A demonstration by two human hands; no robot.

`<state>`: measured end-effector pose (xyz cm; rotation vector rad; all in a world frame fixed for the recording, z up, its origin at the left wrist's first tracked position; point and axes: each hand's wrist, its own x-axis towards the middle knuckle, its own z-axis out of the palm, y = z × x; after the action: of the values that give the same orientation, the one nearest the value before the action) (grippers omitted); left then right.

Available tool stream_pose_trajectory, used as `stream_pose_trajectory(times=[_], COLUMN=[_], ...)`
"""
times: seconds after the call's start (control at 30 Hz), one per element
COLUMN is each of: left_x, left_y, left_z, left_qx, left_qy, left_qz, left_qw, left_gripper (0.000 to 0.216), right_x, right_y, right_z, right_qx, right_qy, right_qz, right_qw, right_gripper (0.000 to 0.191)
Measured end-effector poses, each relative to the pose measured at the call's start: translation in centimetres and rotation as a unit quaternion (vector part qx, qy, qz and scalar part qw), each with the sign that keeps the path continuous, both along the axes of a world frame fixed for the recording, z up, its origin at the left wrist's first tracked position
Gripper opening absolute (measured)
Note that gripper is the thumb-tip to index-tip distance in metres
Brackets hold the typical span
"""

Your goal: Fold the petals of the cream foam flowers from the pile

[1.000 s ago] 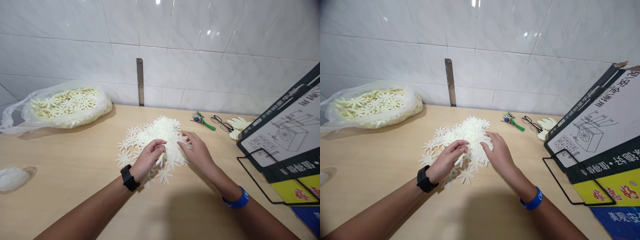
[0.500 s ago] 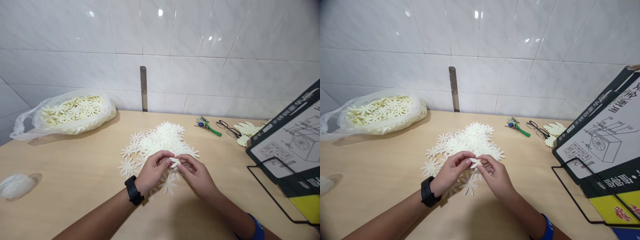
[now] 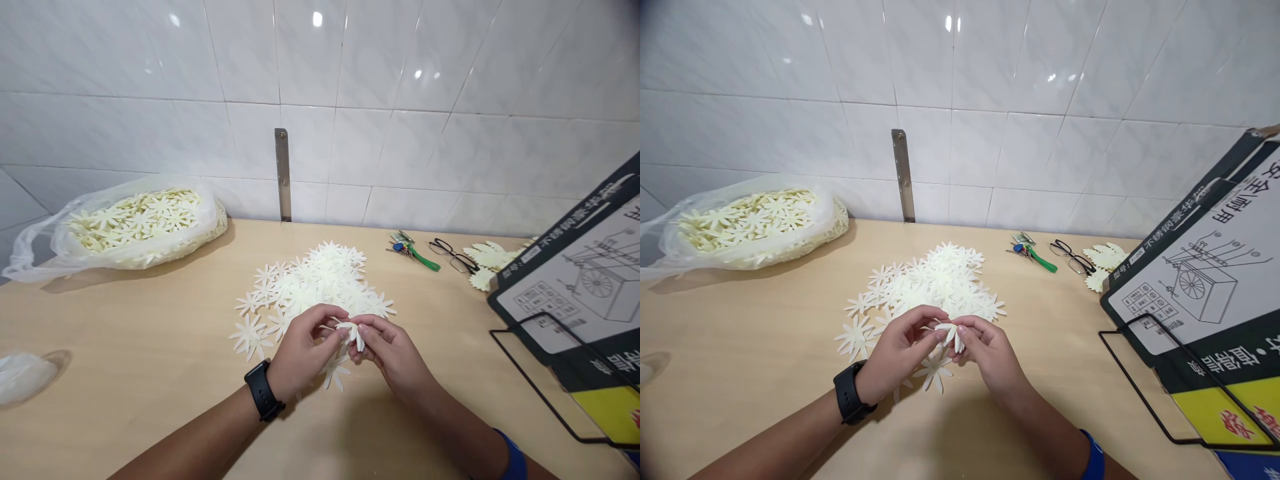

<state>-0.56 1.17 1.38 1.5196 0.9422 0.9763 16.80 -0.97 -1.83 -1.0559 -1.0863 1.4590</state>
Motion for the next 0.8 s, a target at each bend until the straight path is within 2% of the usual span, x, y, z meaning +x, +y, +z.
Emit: stream_pose_trajectory(times=[0.2,0.47,0.8], left_x=[-0.12,-0.10,-0.10], left_y=[0.02,-0.31,-0.52], left_z=[-0.31,0.21,0.34], left_qx=[0.005,0.048,0.113], left_qy=[-0.007,0.011,0.035], left_qz=[0.009,0.011,0.013], left_qw=[1.000,0.999,0.993], left_gripper=[0.019,0.012,0.012], right_x=[-0.45,-0.55,-0.86], right_y=[-0.27,-0.48,-0.84], right_z=[0.17,0.53,0.37], right_qx=[-0.003,0.000,0.053], right_qy=[0.013,-0.037,-0.070], right_qz=[0.022,0.024,0.027], right_qw=[1.000,0.999,0.996], right_gripper=[0.028,0.032,0.024])
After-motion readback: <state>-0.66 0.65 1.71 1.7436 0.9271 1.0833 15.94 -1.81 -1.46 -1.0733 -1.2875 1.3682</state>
